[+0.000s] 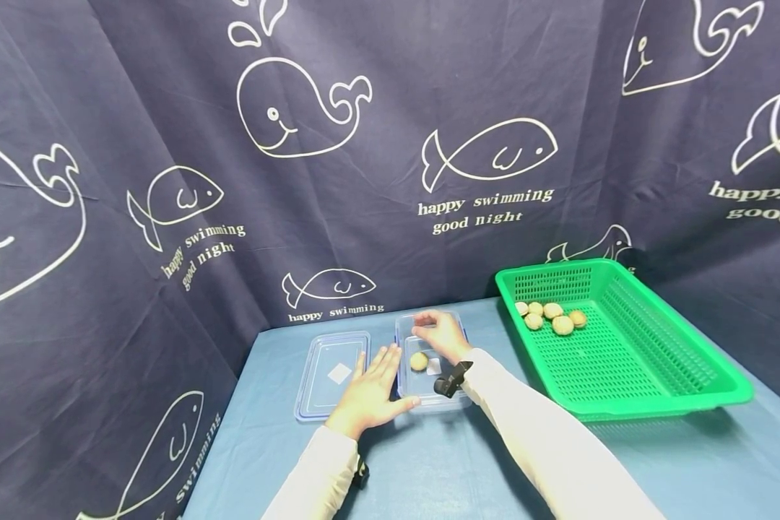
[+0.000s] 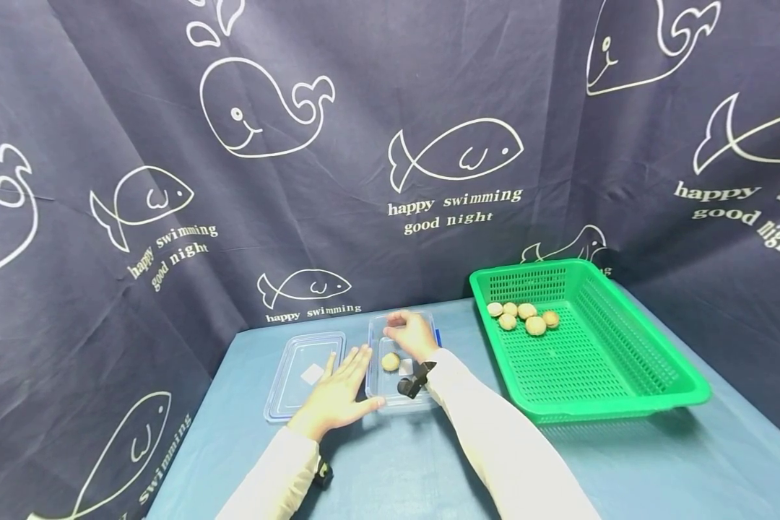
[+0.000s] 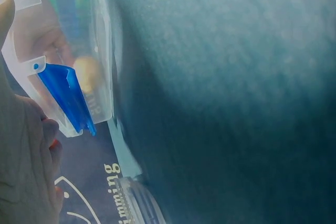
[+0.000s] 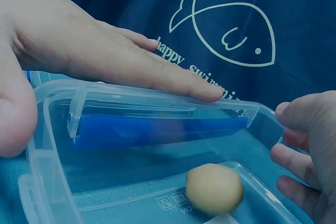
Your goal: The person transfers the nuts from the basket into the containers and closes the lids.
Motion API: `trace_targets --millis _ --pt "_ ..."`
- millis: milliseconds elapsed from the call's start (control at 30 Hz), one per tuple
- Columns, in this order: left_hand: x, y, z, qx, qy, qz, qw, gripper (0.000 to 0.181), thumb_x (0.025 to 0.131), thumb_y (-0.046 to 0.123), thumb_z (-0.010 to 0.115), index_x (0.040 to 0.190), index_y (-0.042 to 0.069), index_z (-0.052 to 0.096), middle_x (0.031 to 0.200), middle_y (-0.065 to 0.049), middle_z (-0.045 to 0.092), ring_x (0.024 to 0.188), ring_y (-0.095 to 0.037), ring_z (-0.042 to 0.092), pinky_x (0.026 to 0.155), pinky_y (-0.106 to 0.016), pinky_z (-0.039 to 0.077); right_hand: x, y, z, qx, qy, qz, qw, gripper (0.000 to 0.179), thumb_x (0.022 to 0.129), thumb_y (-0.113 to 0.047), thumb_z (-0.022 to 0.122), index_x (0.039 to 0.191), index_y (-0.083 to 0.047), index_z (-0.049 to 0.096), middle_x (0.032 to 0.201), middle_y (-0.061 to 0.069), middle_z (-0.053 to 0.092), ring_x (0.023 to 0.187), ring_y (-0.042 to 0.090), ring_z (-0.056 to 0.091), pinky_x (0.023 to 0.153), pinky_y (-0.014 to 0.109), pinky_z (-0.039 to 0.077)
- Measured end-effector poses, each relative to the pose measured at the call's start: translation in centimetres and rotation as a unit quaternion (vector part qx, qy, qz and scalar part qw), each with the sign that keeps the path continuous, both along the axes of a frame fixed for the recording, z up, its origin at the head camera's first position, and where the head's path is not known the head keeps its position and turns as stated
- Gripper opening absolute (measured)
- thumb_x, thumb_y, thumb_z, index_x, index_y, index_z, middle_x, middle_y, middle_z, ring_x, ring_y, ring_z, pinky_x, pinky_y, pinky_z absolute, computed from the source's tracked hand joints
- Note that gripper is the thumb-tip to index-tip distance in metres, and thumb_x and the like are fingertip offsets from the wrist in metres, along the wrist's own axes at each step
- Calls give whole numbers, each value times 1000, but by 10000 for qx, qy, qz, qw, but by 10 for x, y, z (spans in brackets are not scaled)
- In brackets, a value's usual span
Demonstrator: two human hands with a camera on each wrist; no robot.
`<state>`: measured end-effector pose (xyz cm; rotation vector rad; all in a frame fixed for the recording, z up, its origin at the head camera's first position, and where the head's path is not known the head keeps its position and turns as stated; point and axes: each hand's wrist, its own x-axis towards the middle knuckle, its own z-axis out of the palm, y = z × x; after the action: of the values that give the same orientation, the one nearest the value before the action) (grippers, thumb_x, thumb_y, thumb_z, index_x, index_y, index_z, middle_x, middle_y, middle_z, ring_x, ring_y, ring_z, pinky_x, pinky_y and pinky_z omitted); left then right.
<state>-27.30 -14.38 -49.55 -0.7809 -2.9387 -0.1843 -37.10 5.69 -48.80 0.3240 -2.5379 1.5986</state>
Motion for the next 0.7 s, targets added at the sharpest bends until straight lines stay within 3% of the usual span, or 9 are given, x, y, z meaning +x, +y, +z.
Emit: trace_targets --millis 200,500,700 --pt "-1 1 -1 111 61 -94 9999 102 90 76 45 161 5 24 166 -8 25 153 -26 23 122 -60 11 0 10 12 -135 214 107 9996 31 92 -10 73 120 2 69 115 17 72 110 33 67 94 46 54" --pt "-1 1 -1 97 37 -46 9999 102 90 76 45 161 6 23 166 -8 24 154 -25 22 122 -60 10 -1 43 53 -234 573 46 9981 33 92 -10 74 121 5 68 116 21 72 108 35 68 92 46 54" --pt "0 0 0 33 32 -35 10000 102 91 77 43 161 6 23 166 -5 24 154 -24 21 122 -59 9 -2 74 68 -141 710 -68 9974 34 92 -12 74 122 3 68 116 20 72 108 32 69 83 28 52"
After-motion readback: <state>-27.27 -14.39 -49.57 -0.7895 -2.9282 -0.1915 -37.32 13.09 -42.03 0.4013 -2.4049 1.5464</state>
